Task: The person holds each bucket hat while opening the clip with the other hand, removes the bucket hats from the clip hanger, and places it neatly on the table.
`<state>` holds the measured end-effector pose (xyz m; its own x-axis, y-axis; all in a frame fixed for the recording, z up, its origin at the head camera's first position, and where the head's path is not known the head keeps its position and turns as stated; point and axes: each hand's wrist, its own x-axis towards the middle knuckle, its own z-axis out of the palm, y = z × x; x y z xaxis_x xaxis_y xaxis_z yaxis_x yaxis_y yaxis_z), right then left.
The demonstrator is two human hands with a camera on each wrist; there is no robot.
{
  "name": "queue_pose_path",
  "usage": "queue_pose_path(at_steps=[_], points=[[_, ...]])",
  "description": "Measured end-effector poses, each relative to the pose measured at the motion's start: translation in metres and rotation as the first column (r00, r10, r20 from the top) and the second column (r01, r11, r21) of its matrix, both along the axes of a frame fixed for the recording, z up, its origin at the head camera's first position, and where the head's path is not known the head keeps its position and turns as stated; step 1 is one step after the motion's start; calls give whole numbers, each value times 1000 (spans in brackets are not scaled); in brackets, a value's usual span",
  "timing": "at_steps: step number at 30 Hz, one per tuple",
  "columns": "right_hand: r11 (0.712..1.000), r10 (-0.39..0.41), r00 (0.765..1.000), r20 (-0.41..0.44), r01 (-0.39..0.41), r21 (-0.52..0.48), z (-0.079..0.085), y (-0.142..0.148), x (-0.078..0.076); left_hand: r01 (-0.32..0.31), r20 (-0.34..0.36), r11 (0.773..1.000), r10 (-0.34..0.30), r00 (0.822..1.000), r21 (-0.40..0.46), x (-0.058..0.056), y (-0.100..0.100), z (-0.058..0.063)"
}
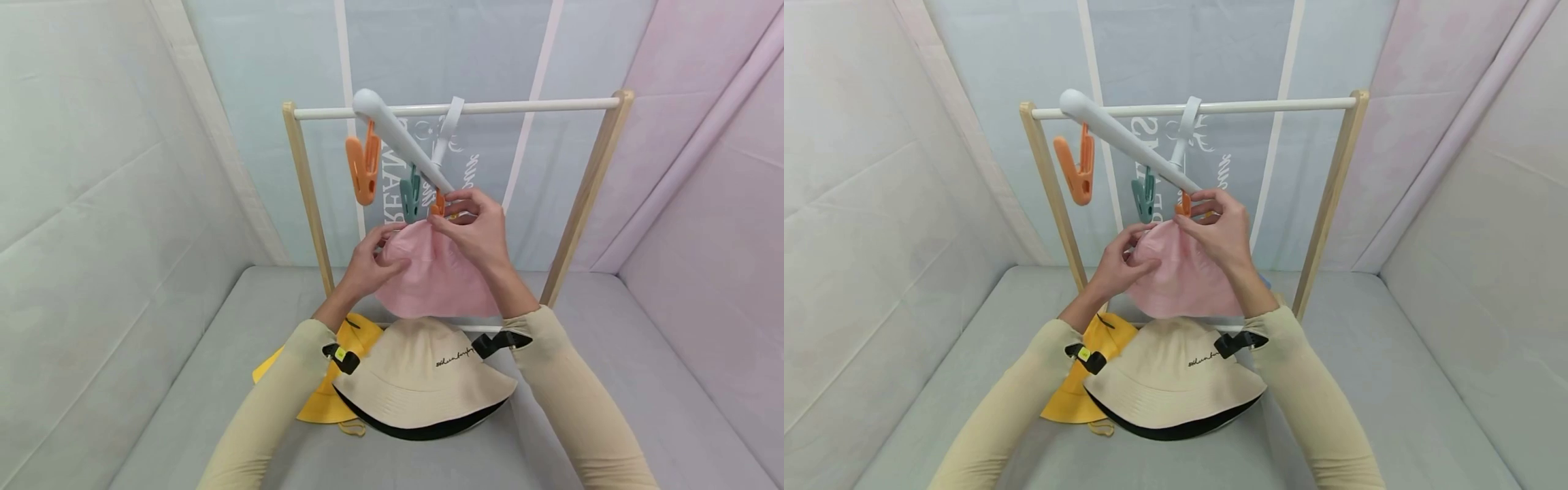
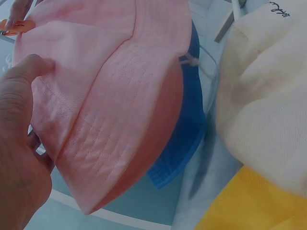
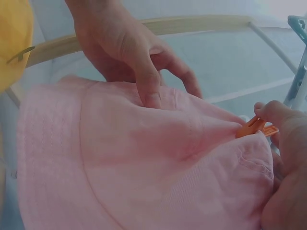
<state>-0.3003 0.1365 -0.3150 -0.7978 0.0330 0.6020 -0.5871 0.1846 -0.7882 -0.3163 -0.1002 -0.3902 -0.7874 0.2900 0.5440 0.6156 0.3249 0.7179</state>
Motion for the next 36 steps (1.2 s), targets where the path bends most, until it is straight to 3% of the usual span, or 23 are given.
queue_pose_path(at_steps=[9,18,25,36], points=[[999,-39,999,-9,39,-11,0,-7,2,38,-2,998,-37,999,46,5,-1,-1],[997,-72,997,-5,71,-20,1,-12,4,9,-131,999,-3,991,45,12,0,0],[996,-82,996,-18,81,-29,0,-14,5,-1,-310,1000,6,951,15,14,-1,-1],[997,-78,997,-13,78,-28,0,-15,5,-44,-494,997,5,870,-66,14,-5,-7]])
